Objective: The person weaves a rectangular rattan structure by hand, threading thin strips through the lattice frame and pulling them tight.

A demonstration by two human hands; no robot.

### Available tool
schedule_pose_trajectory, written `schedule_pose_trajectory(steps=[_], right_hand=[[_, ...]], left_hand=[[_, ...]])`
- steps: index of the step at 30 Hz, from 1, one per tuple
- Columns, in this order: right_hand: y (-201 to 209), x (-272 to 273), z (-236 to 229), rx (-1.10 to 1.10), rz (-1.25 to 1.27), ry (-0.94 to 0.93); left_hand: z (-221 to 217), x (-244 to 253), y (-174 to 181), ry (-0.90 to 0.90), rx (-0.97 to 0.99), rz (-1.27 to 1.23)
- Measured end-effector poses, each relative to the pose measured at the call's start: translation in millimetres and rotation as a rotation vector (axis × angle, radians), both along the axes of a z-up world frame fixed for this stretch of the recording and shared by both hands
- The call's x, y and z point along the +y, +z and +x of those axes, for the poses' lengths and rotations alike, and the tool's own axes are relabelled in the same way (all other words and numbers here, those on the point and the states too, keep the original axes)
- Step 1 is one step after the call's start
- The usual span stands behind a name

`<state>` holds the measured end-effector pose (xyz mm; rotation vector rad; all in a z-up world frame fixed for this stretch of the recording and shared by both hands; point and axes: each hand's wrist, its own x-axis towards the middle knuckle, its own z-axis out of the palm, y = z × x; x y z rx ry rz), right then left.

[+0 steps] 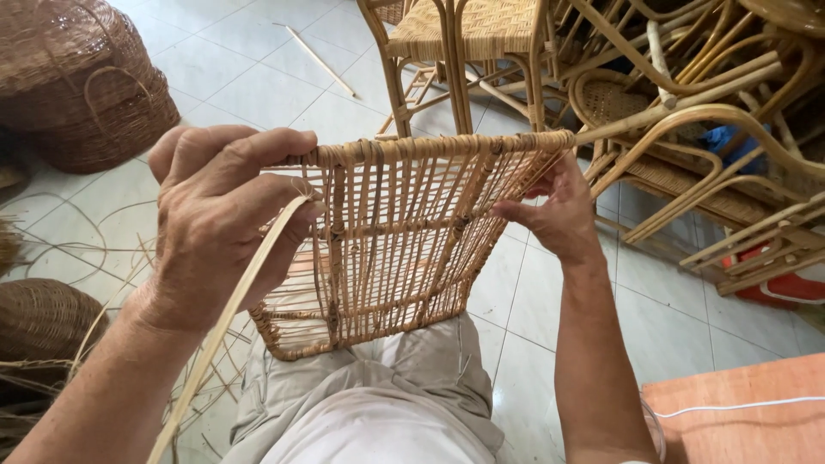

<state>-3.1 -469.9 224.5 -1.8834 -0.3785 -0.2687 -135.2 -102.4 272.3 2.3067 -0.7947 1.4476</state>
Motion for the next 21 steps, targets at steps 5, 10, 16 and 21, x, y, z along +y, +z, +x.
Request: schedule_pose_trajectory(steps=[5,10,16,21], right_hand=[[-1.8,-6.1,-3.8,-0.005,0.006,-0.019],[19.8,-5.7,-21.3,0.009,-0.102,-0.023],[42.8,48.5,-59.6,-1.098,-0.339,-0.198],[22.2,119.1,-56.9,-0.922,-0.834,-0.046]], left_hand=[[6.6,-4.5,-1.6,-0.013,-0.010,0.000],[12.1,-11.8,-1.7,0.015,-0.062,-0.001],[12.2,-19.2,2.4,0.025,-0.053,-0.003],[21.9,-20.7,-1.1,0.057,-0.086,-0.046]])
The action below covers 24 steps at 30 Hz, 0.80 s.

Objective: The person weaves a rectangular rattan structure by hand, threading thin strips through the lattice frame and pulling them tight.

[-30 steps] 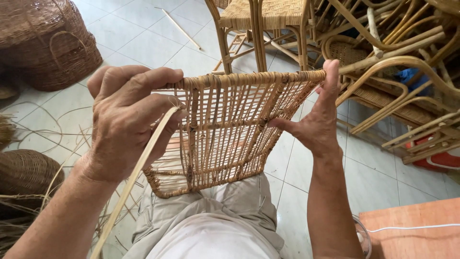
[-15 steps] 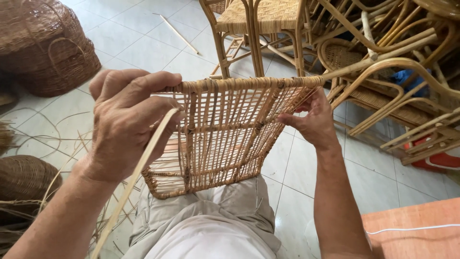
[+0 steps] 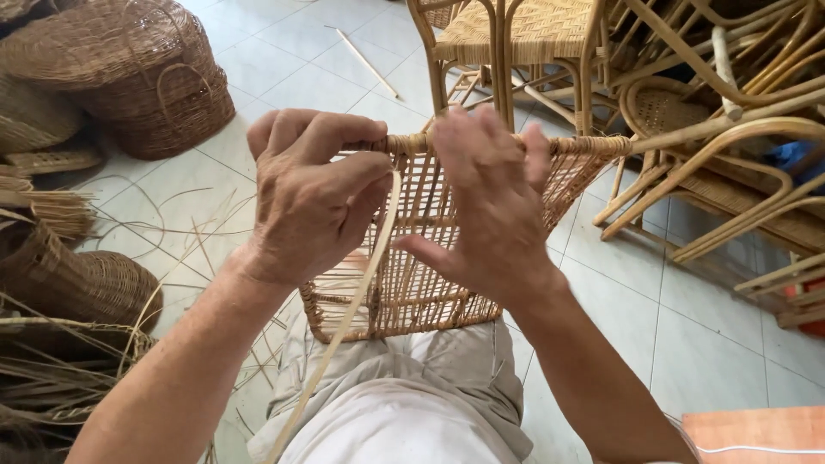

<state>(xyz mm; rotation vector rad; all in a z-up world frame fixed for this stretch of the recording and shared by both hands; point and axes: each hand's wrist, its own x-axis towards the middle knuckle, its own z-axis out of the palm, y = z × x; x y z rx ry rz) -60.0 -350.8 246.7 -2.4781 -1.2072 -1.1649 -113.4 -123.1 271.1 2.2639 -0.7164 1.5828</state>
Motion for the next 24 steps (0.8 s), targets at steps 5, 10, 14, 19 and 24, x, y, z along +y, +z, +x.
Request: schedule_pose_trajectory(steps=[5,10,14,19,24], right_hand=[[8.3,33.3,11.1,-0.133,-0.039,-0.091],[6.2,41.4,34.1,-0.067,-0.158,-0.210],[7.9,39.4,61.8,-0.019,-0.174,-0.124],[16.7,55.1,97.5,0.179,-0.228,-0.020],[1.4,77.0,118.5,0.276,-0.210,-0.008]], left_hand=[[14.1,4.9,-2.5,0.015,-0.044,-0.002],[35.2,12.4,-8.0,0.027,-0.047,0.002],[64.8,23.5,-18.9,0.006,-0.063,0.002],[113.0,42.7,-33.4,-0.013,0.063,-0.044],[139.7,54.0,-51.3,0.020,0.185,-0.185]])
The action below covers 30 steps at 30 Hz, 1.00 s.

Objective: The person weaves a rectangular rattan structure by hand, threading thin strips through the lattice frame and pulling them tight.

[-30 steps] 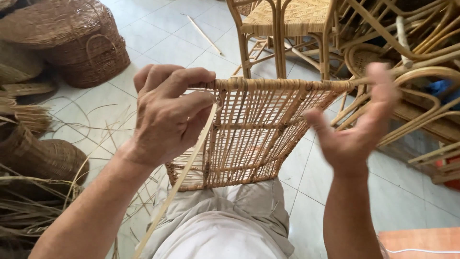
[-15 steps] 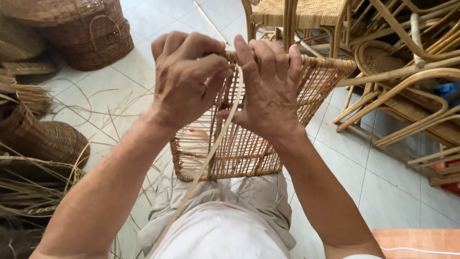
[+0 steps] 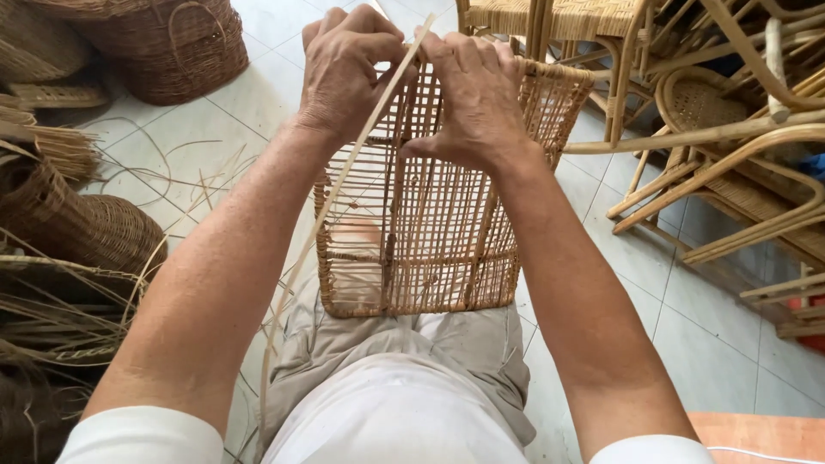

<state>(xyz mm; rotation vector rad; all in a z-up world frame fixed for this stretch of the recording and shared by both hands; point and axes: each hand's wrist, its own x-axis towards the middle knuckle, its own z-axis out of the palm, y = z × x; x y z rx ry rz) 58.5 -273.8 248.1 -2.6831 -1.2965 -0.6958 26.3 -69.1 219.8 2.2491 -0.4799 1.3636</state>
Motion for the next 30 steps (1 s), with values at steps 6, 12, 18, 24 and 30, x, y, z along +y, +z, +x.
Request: schedule_pose_trajectory(steps=[6,12,18,24,30], right_hand=[[-18.6,7.9,-8.4,-0.197,0.090,-0.109],[-13.8,4.6,-28.1,-0.215,0.089,-0.197],[-2.8,-13.3,-42.9,-0.230,0.057,-0.131],[9.1,-25.1,-52.5,-0.185,0.086,-0.046],[-5.1,-14.7,-58.2,-0.261,0.124,-0.143]], left_hand=[[-14.3,-4.2,5.1,-0.026,-0.051,0.032],[-47.8,-11.8,24.2,-0.113,-0.023,0.017],[-54.0,-12.3,27.6,-0.049,-0.073,0.094],[-67.6,-22.8,37.2,-0.056,-0.079,0.062],[-73.4,-26.7,36.4,-0.028,-0.070,0.054]])
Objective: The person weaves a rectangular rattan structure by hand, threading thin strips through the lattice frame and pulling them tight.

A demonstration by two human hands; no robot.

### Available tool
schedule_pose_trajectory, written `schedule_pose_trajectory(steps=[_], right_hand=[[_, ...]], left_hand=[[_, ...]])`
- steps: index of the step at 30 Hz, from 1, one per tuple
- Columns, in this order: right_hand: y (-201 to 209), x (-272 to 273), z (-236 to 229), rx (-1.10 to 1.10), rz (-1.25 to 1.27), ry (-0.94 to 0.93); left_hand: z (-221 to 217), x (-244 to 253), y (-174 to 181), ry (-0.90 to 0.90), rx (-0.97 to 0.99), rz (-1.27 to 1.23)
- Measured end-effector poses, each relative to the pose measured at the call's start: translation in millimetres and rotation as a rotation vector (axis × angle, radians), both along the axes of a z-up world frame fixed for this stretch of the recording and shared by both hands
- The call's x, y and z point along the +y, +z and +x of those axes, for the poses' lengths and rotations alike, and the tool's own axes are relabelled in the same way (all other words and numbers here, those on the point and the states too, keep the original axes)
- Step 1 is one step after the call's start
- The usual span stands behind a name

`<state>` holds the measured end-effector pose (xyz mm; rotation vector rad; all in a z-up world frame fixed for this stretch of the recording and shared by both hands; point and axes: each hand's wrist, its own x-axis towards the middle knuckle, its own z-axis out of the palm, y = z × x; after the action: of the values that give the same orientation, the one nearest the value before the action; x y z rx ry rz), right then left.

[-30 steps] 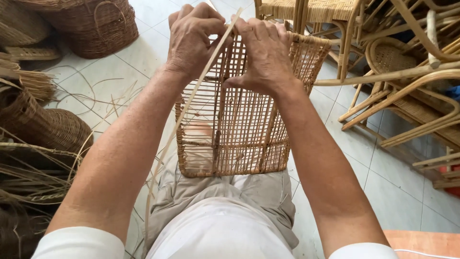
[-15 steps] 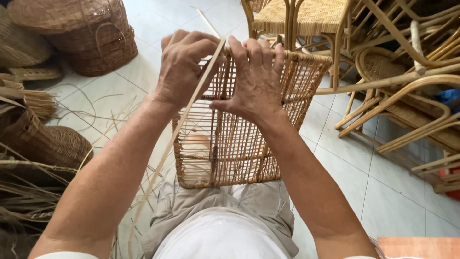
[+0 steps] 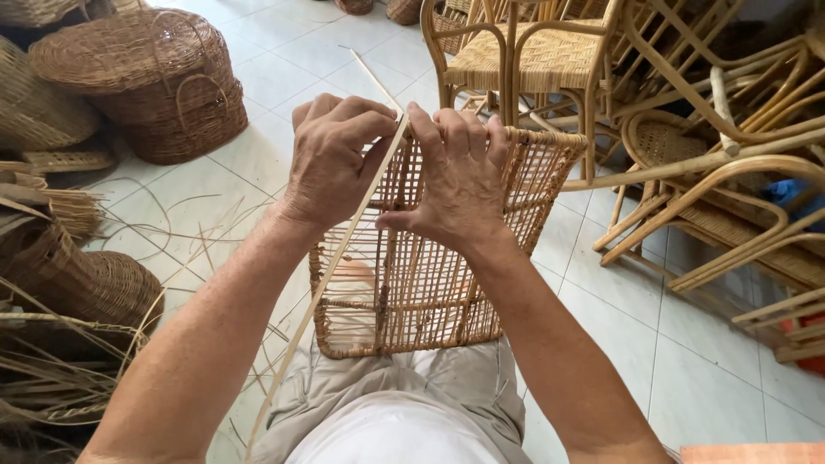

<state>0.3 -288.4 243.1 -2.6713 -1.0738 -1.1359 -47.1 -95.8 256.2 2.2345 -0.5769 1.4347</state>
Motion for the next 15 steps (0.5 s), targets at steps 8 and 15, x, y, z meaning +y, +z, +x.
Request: schedule_pose_trajectory(steps=[8,15], right_hand=[[-3.4,6.2,-4.6,0.015,0.057,-0.036],[-3.4,4.1,-8.0,-0.018,0.063,-0.044]], left_hand=[[-15.9,3.0,11.2,-0.091,0.097,0.014],[-43.5,14.1,39.7,-0.225,0.241,0.076]])
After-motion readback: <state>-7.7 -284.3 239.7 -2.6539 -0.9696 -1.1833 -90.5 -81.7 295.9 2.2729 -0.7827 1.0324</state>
